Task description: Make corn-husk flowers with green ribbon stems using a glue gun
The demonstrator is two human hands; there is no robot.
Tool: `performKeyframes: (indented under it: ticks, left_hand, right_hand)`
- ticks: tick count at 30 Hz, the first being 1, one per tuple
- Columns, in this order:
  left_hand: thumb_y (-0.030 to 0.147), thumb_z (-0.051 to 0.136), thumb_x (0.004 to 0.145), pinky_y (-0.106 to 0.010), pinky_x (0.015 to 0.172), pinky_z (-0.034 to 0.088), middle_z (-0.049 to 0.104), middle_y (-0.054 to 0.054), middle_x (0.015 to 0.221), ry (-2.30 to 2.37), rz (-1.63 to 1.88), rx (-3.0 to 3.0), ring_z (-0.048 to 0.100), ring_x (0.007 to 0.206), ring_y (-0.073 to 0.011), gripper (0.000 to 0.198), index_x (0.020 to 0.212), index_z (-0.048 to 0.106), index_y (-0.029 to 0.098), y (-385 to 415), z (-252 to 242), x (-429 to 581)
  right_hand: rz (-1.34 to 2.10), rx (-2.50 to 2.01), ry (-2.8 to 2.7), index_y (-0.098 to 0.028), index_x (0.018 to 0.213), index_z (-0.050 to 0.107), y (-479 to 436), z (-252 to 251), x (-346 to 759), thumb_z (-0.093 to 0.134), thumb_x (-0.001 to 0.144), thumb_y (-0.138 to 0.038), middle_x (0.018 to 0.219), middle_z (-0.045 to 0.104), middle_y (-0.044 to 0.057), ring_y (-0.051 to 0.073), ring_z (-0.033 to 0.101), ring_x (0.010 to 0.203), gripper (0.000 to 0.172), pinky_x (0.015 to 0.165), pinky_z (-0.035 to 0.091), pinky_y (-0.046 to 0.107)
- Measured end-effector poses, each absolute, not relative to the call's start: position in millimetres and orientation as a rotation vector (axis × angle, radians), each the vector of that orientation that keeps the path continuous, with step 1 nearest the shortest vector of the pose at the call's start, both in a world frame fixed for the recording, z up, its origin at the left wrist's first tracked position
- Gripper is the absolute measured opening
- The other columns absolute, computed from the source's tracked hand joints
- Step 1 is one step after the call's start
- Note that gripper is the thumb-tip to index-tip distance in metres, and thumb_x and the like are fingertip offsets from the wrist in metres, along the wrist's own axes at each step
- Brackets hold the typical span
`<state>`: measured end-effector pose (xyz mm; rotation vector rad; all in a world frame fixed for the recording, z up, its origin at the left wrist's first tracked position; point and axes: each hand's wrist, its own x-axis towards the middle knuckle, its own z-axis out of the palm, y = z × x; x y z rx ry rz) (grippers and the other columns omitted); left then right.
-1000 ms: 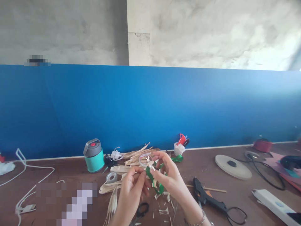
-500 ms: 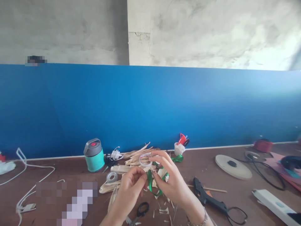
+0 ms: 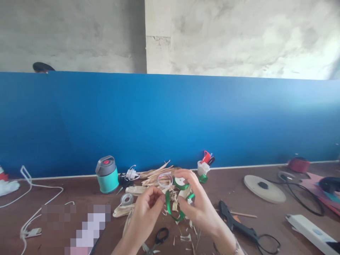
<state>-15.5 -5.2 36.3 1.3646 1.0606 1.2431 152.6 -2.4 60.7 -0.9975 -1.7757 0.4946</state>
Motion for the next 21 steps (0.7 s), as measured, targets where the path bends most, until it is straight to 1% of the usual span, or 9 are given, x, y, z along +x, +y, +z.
performKeyframes:
  ticks: [2,4,7,9,12,15,17,19,21]
  left_hand:
    - [0.04,0.062,0.077,-0.019,0.049,0.034,0.052,0.002,0.06,1.07,1.278,1.356,0.047,0.056,-0.0118,0.024,0.071,0.058,0.018,-5.3,35.6,-14.8]
    - [0.041,0.062,0.077,-0.019,0.047,0.034,0.052,0.003,0.058,1.067,1.287,1.319,0.046,0.053,-0.011,0.024,0.072,0.059,0.018,-5.1,35.4,-13.7]
    - [0.042,0.063,0.076,-0.017,0.043,0.031,0.053,0.003,0.054,1.051,1.254,1.238,0.042,0.047,-0.0082,0.024,0.071,0.059,0.018,-5.4,37.0,-11.5]
    - [0.042,0.063,0.075,-0.016,0.04,0.028,0.053,0.004,0.054,1.036,1.238,1.201,0.039,0.043,-0.0066,0.025,0.069,0.058,0.018,-6.3,39.1,-10.0]
    - [0.042,0.064,0.074,-0.015,0.038,0.024,0.053,0.004,0.053,1.015,1.221,1.168,0.037,0.041,-0.0053,0.026,0.068,0.056,0.018,-8.2,42.0,-8.3]
    - [0.042,0.064,0.075,-0.015,0.038,0.022,0.053,0.004,0.052,1.012,1.196,1.139,0.037,0.041,-0.0049,0.027,0.068,0.056,0.018,-8.8,42.7,-8.0]
    - [0.042,0.063,0.075,-0.015,0.039,0.022,0.052,0.004,0.052,1.021,1.193,1.14,0.036,0.042,-0.0051,0.026,0.069,0.056,0.018,-8.4,41.6,-8.6]
    - [0.042,0.063,0.076,-0.016,0.039,0.023,0.05,0.005,0.051,1.027,1.202,1.167,0.035,0.042,-0.0054,0.026,0.069,0.056,0.018,-7.8,39.9,-9.7]
    - [0.043,0.064,0.076,-0.017,0.041,0.024,0.049,0.005,0.052,1.031,1.22,1.214,0.035,0.044,-0.0061,0.027,0.069,0.057,0.018,-7.2,38.6,-11.1]
  right_hand:
    - [0.659,-1.096,-1.628,-0.022,0.102,0.056,2.0,58.4,151.7,0.053,0.069,-0.012,0.104,0.06,0.006,0.023,0.054,0.098,0.035,0.085,0.044,0.036]
    - [0.885,-1.13,-1.539,-0.019,0.094,0.06,7.3,54.9,150.5,0.059,0.072,-0.023,0.092,0.063,0.005,0.02,0.057,0.084,0.023,0.072,0.046,0.031]
    - [1.21,-1.04,-1.47,-0.017,0.088,0.064,12.1,49.9,147.1,0.066,0.072,-0.037,0.077,0.062,0.002,0.015,0.056,0.065,0.026,0.056,0.044,0.024]
    - [1.316,-0.971,-1.407,-0.016,0.085,0.064,12.5,47.5,143.4,0.069,0.069,-0.042,0.072,0.06,0.0,0.012,0.053,0.059,0.03,0.052,0.041,0.022]
    - [1.353,-0.904,-1.322,-0.016,0.075,0.061,12.5,44.4,138.0,0.073,0.066,-0.043,0.068,0.056,-0.001,0.011,0.05,0.057,0.03,0.05,0.038,0.021]
    - [1.348,-0.876,-1.254,-0.018,0.071,0.056,14.5,40.7,135.4,0.074,0.065,-0.043,0.065,0.053,-0.003,0.01,0.046,0.054,0.032,0.046,0.035,0.02]
    - [1.327,-0.841,-1.24,-0.019,0.078,0.054,15.2,39.2,135.4,0.074,0.066,-0.041,0.067,0.053,-0.003,0.01,0.046,0.055,0.031,0.045,0.035,0.02]
    - [1.25,-0.811,-1.269,-0.022,0.092,0.053,13.9,39.7,136.2,0.073,0.068,-0.037,0.073,0.055,-0.002,0.012,0.049,0.059,0.035,0.047,0.037,0.021]
    - [1.092,-0.823,-1.35,-0.025,0.107,0.049,10.5,42.2,137.3,0.071,0.071,-0.031,0.083,0.057,0.0,0.015,0.053,0.07,0.043,0.055,0.043,0.024]
